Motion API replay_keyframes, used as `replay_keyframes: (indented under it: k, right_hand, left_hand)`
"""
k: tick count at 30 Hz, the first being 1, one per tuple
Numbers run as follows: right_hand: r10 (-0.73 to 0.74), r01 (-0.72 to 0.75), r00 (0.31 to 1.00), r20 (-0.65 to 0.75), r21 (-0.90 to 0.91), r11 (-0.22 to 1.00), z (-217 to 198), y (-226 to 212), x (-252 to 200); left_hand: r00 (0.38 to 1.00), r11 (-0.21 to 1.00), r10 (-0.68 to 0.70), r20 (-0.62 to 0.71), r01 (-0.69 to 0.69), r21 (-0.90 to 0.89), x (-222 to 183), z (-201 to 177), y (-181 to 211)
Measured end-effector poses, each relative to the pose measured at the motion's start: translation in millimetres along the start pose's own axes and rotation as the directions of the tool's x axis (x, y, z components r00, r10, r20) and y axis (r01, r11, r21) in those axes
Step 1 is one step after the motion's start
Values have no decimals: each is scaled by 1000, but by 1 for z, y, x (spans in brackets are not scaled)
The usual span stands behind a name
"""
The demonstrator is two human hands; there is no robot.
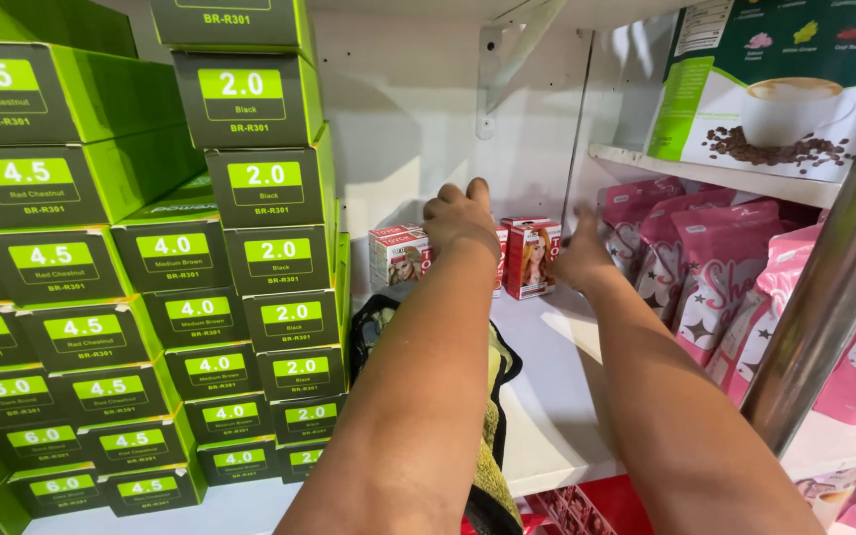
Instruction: The person wipes a white shelf with a cloth and then arranges multiple boxes of hair dye. They take boxes from the upper shelf and place them on the lower shelf, organizing them into neat rows.
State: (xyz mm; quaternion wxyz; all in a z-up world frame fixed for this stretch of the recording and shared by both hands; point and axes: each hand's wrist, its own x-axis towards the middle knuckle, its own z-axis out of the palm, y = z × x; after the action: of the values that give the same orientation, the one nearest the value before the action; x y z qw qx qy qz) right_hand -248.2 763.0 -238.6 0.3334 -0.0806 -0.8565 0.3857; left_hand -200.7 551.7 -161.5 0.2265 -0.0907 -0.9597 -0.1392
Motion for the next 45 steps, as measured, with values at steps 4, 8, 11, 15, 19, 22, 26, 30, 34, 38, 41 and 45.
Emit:
replay_keyframes:
  k: [4,8,11,15,19,22,26,30,34,38,41,45]
  right_hand:
    - [-31,80,966,255,-183,980,0,-8,-5]
    - [-84,122,967,241,-149,981,2,-19,-13]
    - [-87,111,960,267,-77,991,5,-10,-7]
    - [-70,80,971,230,-33,996,8,-4,-6]
    - [-10,12,975,220,-7,1000,1,-27,-21]
    - [-167,176,983,81,-134,975,0,-47,-36]
    - [-635,579,772,-31,-378,723,-1,-91,-79]
    - [-778,710,618,109,-501,494,2,-125,-110]
    - [-812,734,569,130,-526,430,3,-127,-114]
    - [-778,725,612,141,-493,481,-1,-136,-122]
    - [-633,683,717,292,-472,557,10,-134,-113]
    - [-533,622,719,445,-70,780,8,-146,-129]
  left_hand:
    - [997,1000,-20,69,21,-19,8,-3,-7]
    - [998,997,32,62,-36,63,14,13,-10]
    - [998,996,47,43,-50,69,18,23,-11]
    - [999,982,53,-10,-51,179,-1,11,-10]
    - [997,973,74,-5,-71,220,-34,-12,-9]
    - [996,927,92,19,-92,364,-47,-13,-14]
    - [977,961,-107,-186,150,233,-43,-1,-31]
    - [927,933,-285,-242,326,151,-23,41,-44]
    - [857,915,-393,-333,400,-50,-19,51,-42]
    - [833,877,-477,-282,431,-211,-20,42,-42]
    - [799,809,-553,-236,448,-380,-13,37,-43]
    - [794,754,-597,-113,508,-416,-18,20,-44]
